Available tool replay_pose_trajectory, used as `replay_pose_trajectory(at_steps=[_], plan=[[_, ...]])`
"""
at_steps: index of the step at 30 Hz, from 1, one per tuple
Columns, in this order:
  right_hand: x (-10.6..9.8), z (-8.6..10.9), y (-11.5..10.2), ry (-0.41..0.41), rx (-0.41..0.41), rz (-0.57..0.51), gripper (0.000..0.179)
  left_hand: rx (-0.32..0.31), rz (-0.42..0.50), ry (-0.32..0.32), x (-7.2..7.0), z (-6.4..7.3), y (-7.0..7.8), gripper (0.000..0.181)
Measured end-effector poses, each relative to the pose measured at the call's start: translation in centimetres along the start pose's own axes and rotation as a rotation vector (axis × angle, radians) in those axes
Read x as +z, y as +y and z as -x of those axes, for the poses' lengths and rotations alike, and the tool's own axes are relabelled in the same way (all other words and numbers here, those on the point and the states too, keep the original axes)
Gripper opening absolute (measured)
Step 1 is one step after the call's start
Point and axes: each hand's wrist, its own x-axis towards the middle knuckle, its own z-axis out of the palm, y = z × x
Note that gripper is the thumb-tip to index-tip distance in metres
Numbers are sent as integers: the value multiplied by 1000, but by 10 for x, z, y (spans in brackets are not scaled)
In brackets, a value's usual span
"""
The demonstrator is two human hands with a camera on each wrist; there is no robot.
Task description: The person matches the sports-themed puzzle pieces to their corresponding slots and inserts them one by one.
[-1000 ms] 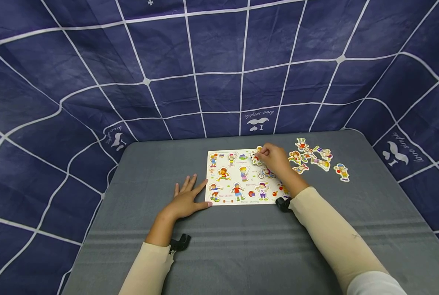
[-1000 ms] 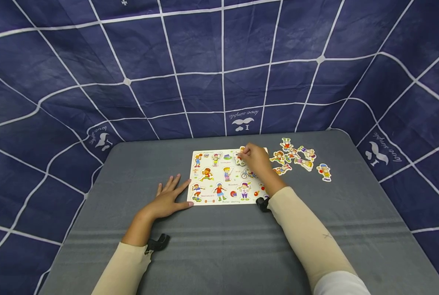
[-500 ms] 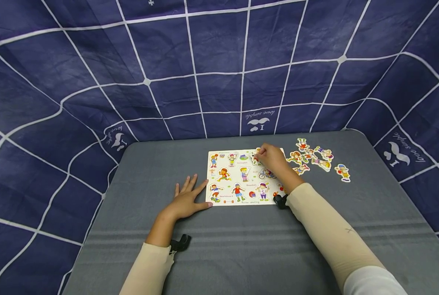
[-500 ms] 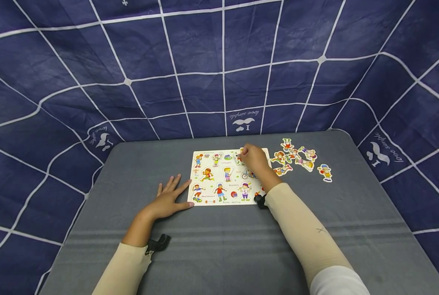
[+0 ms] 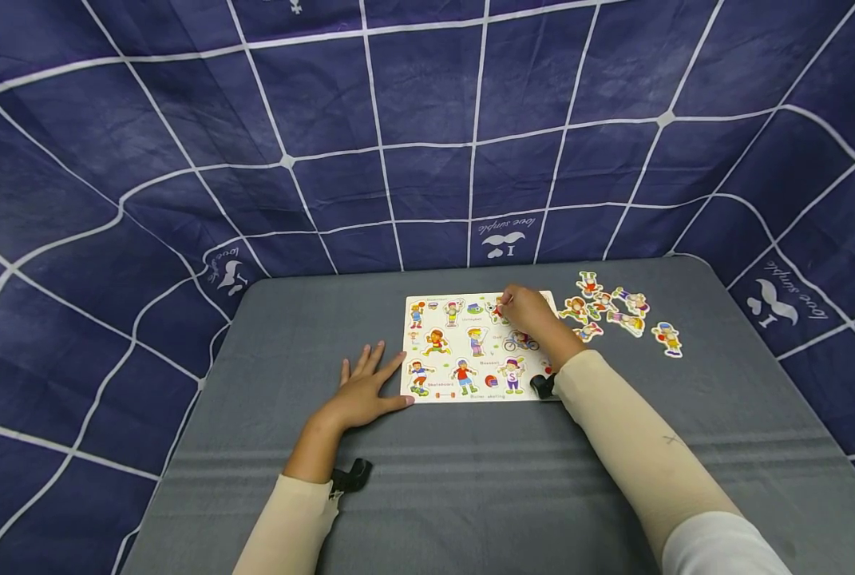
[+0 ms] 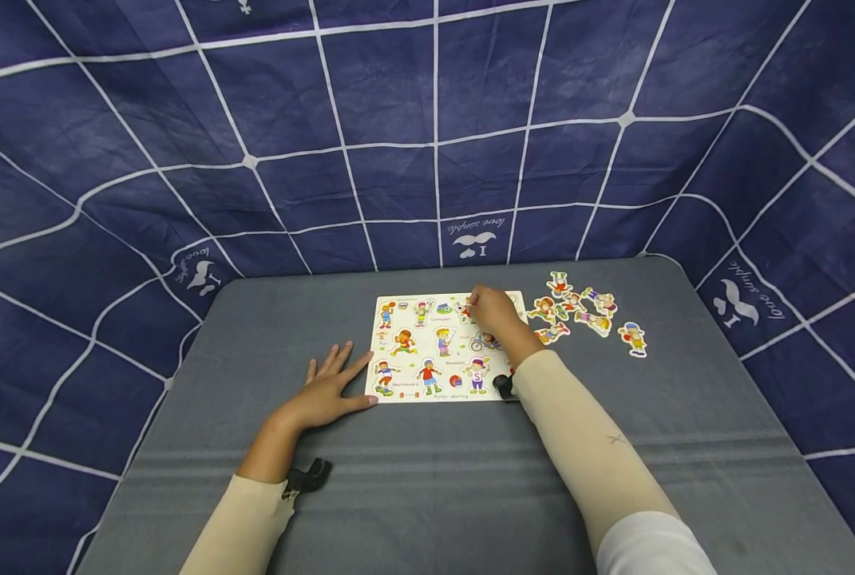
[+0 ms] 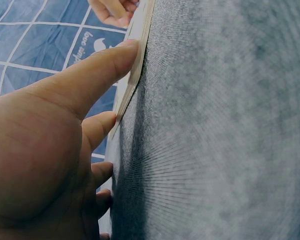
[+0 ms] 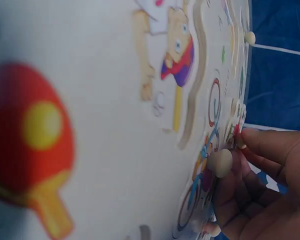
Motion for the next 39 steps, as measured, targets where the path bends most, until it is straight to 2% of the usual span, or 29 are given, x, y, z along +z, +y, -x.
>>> replay_pose_trajectory(at_steps=[11,16,28,35,39], plan=[[-3,-4,3,-45,12,-16,15,-1,5,-5,1,-1,-1,88],[-3,-7,3,-75,46,-108,15,0,2,-3,0,-2,-1,88],[1,-4,5,-56,62,-139,15,2,10,2,1,0,-2,88],[3,-1,7,-29,30,-107,13,-4,-8,-4,3,0,-2,88],[1,0,5,-28,23,-125,14,-2,-9,5,2,1,-2,88]])
